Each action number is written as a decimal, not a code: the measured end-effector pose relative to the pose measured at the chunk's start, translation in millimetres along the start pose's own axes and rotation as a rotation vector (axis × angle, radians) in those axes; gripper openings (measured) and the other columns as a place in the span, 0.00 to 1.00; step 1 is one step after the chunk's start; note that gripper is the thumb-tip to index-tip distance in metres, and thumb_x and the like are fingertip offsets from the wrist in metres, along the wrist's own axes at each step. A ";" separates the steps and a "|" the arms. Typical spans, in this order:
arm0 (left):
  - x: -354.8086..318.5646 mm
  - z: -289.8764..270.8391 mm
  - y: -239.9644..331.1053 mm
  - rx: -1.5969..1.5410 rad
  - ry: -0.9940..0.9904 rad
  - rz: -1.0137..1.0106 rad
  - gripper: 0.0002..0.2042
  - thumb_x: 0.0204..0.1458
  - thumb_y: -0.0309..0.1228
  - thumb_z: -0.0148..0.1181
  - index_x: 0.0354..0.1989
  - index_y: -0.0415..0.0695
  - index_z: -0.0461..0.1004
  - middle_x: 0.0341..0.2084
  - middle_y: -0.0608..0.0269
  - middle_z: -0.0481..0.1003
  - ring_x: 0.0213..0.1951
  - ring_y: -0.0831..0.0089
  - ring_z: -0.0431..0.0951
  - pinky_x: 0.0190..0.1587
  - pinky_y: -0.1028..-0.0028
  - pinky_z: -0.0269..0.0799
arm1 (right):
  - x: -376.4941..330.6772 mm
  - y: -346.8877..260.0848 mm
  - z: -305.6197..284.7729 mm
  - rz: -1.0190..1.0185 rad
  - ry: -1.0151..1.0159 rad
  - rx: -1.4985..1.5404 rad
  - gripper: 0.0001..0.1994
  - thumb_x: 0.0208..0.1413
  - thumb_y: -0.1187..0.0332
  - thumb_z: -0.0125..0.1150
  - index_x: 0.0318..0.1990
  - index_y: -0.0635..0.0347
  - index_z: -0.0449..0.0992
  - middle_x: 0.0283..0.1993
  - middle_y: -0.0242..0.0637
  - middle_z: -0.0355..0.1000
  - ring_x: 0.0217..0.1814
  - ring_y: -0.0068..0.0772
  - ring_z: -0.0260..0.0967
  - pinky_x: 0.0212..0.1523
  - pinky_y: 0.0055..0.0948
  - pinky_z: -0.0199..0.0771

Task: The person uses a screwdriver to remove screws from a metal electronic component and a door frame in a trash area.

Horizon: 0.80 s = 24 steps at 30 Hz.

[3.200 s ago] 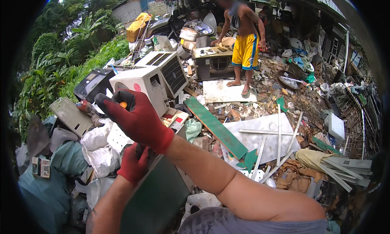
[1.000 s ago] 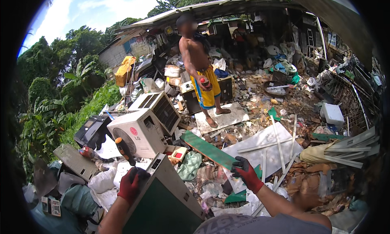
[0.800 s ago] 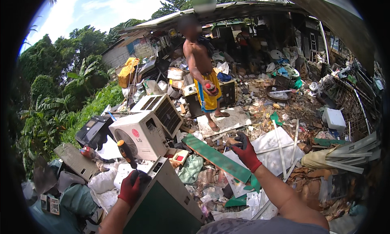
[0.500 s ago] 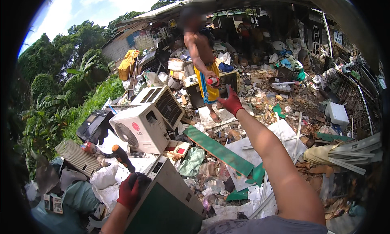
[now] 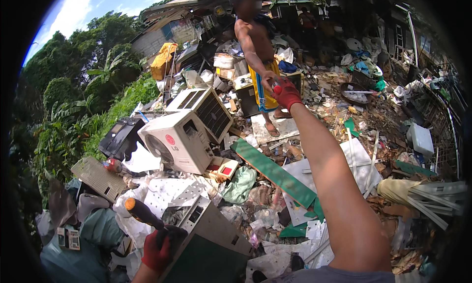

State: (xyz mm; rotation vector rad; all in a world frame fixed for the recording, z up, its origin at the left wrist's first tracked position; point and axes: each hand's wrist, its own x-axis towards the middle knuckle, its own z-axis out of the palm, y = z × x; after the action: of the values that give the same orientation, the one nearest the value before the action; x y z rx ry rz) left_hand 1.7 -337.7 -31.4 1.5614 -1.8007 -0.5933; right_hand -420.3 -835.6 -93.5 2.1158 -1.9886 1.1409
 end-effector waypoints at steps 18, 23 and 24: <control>-3.5 -0.7 -16.7 -0.028 -0.005 0.040 0.15 0.65 0.35 0.49 0.40 0.39 0.79 0.36 0.54 0.83 0.39 0.62 0.84 0.45 0.67 0.77 | -206.6 7.7 -123.9 -0.010 -0.003 1.123 0.09 0.63 0.64 0.64 0.43 0.59 0.80 0.37 0.28 0.77 0.38 0.17 0.71 0.42 0.24 0.73; 1.9 2.7 -11.3 -0.059 -0.009 0.067 0.18 0.64 0.40 0.51 0.38 0.37 0.80 0.34 0.56 0.82 0.38 0.67 0.81 0.45 0.69 0.75 | -390.4 31.5 -131.5 0.405 -0.240 1.439 0.08 0.61 0.68 0.62 0.41 0.65 0.78 0.37 0.38 0.79 0.39 0.28 0.76 0.45 0.30 0.76; 1.7 2.1 -10.2 -0.039 -0.013 0.088 0.18 0.64 0.40 0.51 0.38 0.37 0.80 0.34 0.56 0.82 0.38 0.67 0.81 0.45 0.69 0.75 | -423.5 35.2 -125.0 0.482 -0.270 1.474 0.07 0.61 0.69 0.62 0.38 0.65 0.78 0.36 0.38 0.79 0.37 0.28 0.77 0.43 0.30 0.77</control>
State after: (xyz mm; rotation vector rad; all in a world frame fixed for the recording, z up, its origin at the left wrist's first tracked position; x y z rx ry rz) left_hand 7.0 -341.3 -39.8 1.4477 -1.8462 -0.5951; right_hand -477.4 -419.4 -233.8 2.1682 -1.9651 3.3206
